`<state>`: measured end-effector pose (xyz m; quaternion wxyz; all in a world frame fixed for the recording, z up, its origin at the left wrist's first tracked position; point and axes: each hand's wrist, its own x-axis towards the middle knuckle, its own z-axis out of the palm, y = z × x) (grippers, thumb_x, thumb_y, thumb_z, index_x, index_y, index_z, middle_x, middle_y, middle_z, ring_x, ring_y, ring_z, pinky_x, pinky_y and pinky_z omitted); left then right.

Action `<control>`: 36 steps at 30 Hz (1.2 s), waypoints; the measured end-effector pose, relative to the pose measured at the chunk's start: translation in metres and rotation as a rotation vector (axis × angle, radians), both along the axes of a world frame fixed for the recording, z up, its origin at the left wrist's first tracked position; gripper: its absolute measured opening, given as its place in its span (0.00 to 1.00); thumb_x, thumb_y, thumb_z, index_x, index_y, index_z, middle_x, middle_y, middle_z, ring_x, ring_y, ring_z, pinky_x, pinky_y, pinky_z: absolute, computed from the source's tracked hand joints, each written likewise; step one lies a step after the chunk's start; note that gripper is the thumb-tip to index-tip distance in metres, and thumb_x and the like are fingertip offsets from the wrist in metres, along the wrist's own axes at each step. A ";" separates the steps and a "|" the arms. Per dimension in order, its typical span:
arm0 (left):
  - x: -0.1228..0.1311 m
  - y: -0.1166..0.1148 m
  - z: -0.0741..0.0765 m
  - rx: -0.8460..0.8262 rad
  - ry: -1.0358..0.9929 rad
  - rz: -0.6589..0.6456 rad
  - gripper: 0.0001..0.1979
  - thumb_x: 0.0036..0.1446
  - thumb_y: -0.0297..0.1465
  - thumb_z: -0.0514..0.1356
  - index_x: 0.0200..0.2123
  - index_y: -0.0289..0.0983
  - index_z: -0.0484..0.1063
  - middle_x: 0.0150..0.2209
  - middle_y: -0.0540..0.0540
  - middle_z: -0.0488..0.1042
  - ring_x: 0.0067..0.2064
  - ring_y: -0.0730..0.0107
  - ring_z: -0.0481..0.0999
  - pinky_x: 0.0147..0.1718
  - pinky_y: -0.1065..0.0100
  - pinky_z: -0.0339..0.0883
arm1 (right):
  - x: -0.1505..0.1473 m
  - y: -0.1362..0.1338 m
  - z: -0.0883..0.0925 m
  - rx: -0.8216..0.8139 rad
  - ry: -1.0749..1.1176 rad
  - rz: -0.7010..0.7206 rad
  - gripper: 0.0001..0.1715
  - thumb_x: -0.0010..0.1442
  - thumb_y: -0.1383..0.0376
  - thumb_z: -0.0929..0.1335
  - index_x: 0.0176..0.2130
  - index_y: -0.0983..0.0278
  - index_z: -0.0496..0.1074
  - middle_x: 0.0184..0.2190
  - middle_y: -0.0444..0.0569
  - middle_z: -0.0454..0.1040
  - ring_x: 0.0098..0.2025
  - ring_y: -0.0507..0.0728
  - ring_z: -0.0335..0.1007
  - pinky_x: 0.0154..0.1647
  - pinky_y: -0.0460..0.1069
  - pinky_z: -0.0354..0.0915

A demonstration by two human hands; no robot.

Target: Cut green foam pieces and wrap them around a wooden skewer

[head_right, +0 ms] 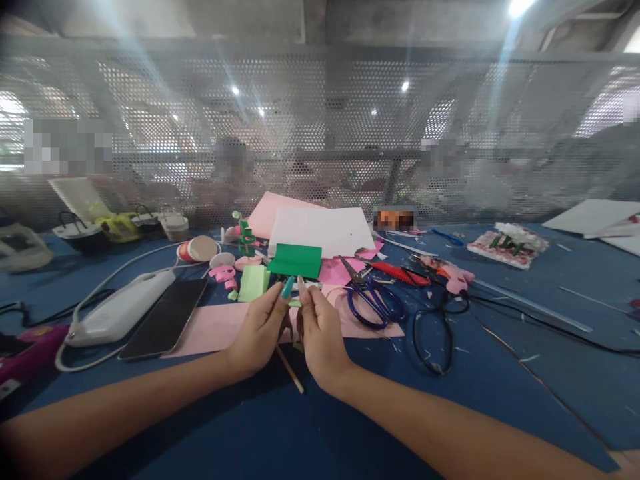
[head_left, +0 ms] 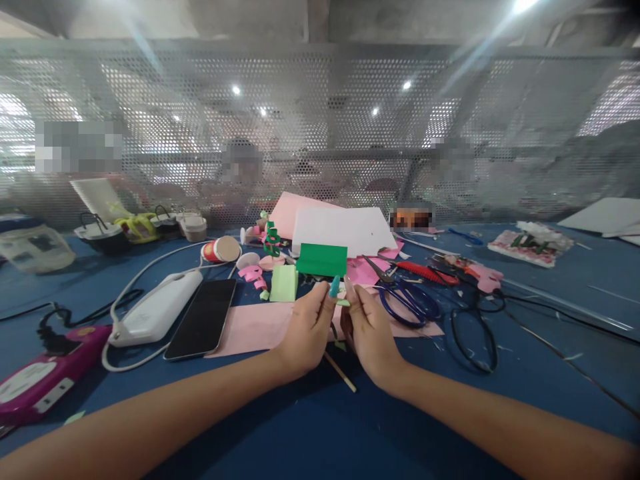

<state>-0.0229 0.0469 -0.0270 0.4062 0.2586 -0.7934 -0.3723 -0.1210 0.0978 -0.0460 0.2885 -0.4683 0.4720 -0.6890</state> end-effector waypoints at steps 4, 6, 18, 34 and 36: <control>0.000 0.001 0.001 -0.028 -0.013 0.007 0.14 0.62 0.38 0.46 0.26 0.38 0.56 0.19 0.56 0.54 0.20 0.78 0.53 0.19 0.73 0.50 | 0.000 0.000 0.000 -0.010 0.003 -0.002 0.20 0.62 0.50 0.59 0.29 0.62 0.58 0.17 0.36 0.51 0.16 0.47 0.46 0.14 0.42 0.46; 0.000 0.001 0.002 -0.036 -0.012 0.004 0.14 0.62 0.38 0.46 0.26 0.38 0.56 0.19 0.55 0.55 0.20 0.78 0.53 0.19 0.73 0.50 | 0.000 0.000 -0.001 -0.014 0.015 -0.006 0.20 0.63 0.50 0.58 0.29 0.62 0.59 0.17 0.37 0.52 0.17 0.47 0.46 0.14 0.42 0.47; -0.001 0.000 -0.004 0.065 0.041 -0.043 0.14 0.61 0.39 0.47 0.27 0.38 0.58 0.20 0.56 0.55 0.20 0.79 0.54 0.17 0.75 0.51 | 0.001 0.003 0.000 0.002 0.011 0.010 0.19 0.62 0.50 0.58 0.30 0.61 0.59 0.16 0.36 0.52 0.15 0.48 0.48 0.14 0.43 0.47; 0.003 0.001 0.001 -0.060 -0.029 0.031 0.14 0.63 0.37 0.45 0.26 0.38 0.55 0.21 0.55 0.56 0.22 0.77 0.55 0.22 0.72 0.52 | -0.003 0.004 0.004 -0.025 0.329 -0.103 0.18 0.66 0.56 0.56 0.27 0.62 0.57 0.17 0.38 0.55 0.18 0.48 0.51 0.18 0.44 0.48; 0.004 0.003 0.002 -0.100 -0.049 0.041 0.13 0.63 0.36 0.44 0.27 0.38 0.55 0.22 0.54 0.57 0.23 0.76 0.56 0.23 0.71 0.52 | -0.002 0.004 0.004 -0.034 0.330 -0.105 0.18 0.66 0.56 0.56 0.27 0.62 0.57 0.17 0.38 0.54 0.18 0.48 0.51 0.18 0.44 0.48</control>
